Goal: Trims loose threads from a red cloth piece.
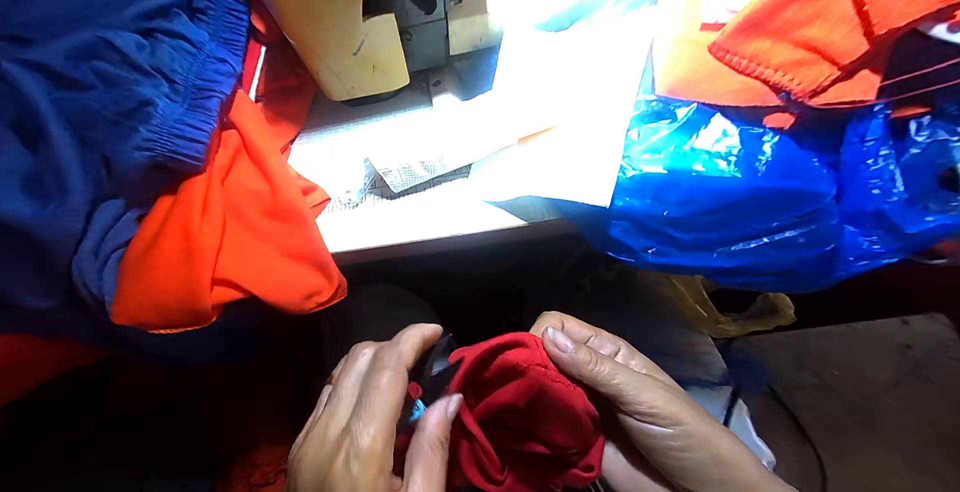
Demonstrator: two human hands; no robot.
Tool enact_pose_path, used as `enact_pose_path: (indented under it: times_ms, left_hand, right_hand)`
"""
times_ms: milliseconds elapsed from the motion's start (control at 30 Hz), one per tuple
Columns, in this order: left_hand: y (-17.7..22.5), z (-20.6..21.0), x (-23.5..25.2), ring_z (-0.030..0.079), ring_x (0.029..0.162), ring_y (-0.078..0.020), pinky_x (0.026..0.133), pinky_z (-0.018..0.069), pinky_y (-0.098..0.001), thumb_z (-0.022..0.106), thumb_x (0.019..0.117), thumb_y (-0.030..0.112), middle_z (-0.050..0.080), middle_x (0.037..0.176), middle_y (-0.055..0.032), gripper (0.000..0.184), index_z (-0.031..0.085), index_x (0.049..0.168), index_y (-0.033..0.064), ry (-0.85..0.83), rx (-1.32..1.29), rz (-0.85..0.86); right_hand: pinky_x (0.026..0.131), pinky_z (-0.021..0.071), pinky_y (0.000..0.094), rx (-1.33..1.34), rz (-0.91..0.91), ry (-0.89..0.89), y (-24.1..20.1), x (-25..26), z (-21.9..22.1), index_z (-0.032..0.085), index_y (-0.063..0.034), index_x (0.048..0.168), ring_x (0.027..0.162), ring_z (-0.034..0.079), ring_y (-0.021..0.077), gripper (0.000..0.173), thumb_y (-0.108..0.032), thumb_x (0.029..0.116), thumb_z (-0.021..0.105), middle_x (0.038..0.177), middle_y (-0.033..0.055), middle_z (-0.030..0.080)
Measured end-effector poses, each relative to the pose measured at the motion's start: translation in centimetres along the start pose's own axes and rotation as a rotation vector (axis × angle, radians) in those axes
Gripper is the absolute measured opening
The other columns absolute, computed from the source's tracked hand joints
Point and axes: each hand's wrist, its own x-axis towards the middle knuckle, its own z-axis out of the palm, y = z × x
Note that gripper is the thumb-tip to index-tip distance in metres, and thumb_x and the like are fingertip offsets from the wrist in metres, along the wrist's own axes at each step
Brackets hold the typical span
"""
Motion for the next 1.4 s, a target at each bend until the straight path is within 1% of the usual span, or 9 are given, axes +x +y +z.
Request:
enact_pose_path:
  times_ms: [133,300,367,500,733,833,933,1067,1400]
  left_hand:
    - [2.1,-1.0,0.1,0.064,0.084,-0.008,0.075,0.0518,-0.0175,0.068,0.0974,0.02,0.071,0.096,-0.0136,0.033,0.071,0.119,-0.0039,-0.062,-0.18,0.077]
    - [2.8,-0.3,0.6,0.061,0.081,-0.009,0.071,0.0479,-0.0169,0.068,0.0983,0.023,0.07,0.093,-0.0145,0.034,0.073,0.118,-0.0042,-0.07,-0.167,0.129]
    - [2.9,0.1,0.8,0.061,0.078,-0.009,0.069,0.0471,-0.0166,0.069,0.0973,0.024,0.071,0.092,-0.0141,0.034,0.074,0.117,-0.0036,-0.059,-0.119,0.131]
    - [3.3,0.3,1.2,0.063,0.078,-0.0104,0.069,0.0476,-0.0178,0.068,0.0974,0.024,0.074,0.093,-0.0132,0.034,0.075,0.116,-0.0032,-0.073,-0.059,0.117]
    - [3.4,0.6,1.4,0.066,0.079,-0.0111,0.07,0.0497,-0.019,0.069,0.0973,0.024,0.076,0.095,-0.0131,0.032,0.076,0.116,-0.0019,-0.088,-0.013,0.115]
    - [3.4,0.6,1.5,0.066,0.077,-0.0112,0.069,0.0505,-0.0199,0.068,0.0978,0.024,0.076,0.096,-0.0132,0.032,0.076,0.116,-0.0016,-0.095,0.002,0.113]
    - [3.5,0.6,1.5,0.068,0.078,-0.012,0.07,0.0511,-0.02,0.068,0.0981,0.024,0.077,0.097,-0.0131,0.032,0.076,0.115,-0.0014,-0.101,0.009,0.116]
    - [3.4,0.5,1.4,0.067,0.078,-0.0119,0.069,0.0504,-0.0205,0.067,0.0983,0.023,0.077,0.097,-0.0126,0.031,0.076,0.116,-0.0011,-0.108,-0.004,0.114]
    - [3.5,0.6,1.3,0.068,0.079,-0.0115,0.071,0.051,-0.0201,0.067,0.0983,0.022,0.077,0.096,-0.0133,0.031,0.075,0.115,-0.0025,-0.094,-0.024,0.103]
  right_hand:
    - [0.075,0.0577,0.0219,-0.061,0.06,0.154,-1.5,0.3,1.7,0.069,-0.0081,0.09,0.077,0.068,0.0077,0.02,-0.012,0.104,0.055,0.08,0.0053,0.068]
    - [0.074,0.0578,0.023,-0.017,-0.002,0.051,-0.9,1.4,0.7,0.066,-0.0113,0.083,0.077,0.068,0.0066,0.023,-0.026,0.1011,0.062,0.078,0.0037,0.067]
    - [0.073,0.0575,0.0224,-0.02,-0.003,0.053,-1.0,1.6,0.8,0.066,-0.0114,0.083,0.077,0.067,0.0063,0.023,-0.025,0.1012,0.062,0.078,0.0035,0.066]
    - [0.07,0.0564,0.0201,-0.067,0.048,0.168,-1.8,1.5,1.8,0.066,-0.0096,0.084,0.073,0.066,0.0064,0.02,-0.016,0.1025,0.06,0.076,0.0042,0.066]
    - [0.076,0.0586,0.0246,0.021,0.008,0.089,-0.8,1.8,0.4,0.067,-0.0113,0.082,0.08,0.069,0.0082,0.024,-0.028,0.0995,0.065,0.08,0.0049,0.068]
    - [0.076,0.0582,0.0239,0.001,0.007,0.11,-0.9,1.7,0.5,0.067,-0.011,0.083,0.079,0.068,0.0078,0.024,-0.027,0.1,0.064,0.08,0.0049,0.067]
    - [0.073,0.0572,0.0221,-0.037,0.028,0.17,-1.5,1.4,1.1,0.067,-0.0099,0.085,0.076,0.067,0.0076,0.02,-0.02,0.1016,0.062,0.078,0.0052,0.067]
    - [0.074,0.0579,0.0237,0.01,-0.009,0.092,-0.7,1.5,0.4,0.067,-0.0122,0.082,0.078,0.068,0.0068,0.024,-0.03,0.0991,0.066,0.079,0.0036,0.067]
    - [0.072,0.0571,0.0213,-0.024,-0.043,0.121,-0.7,1.1,0.8,0.067,-0.011,0.083,0.075,0.067,0.0057,0.022,-0.023,0.1008,0.063,0.077,0.003,0.066]
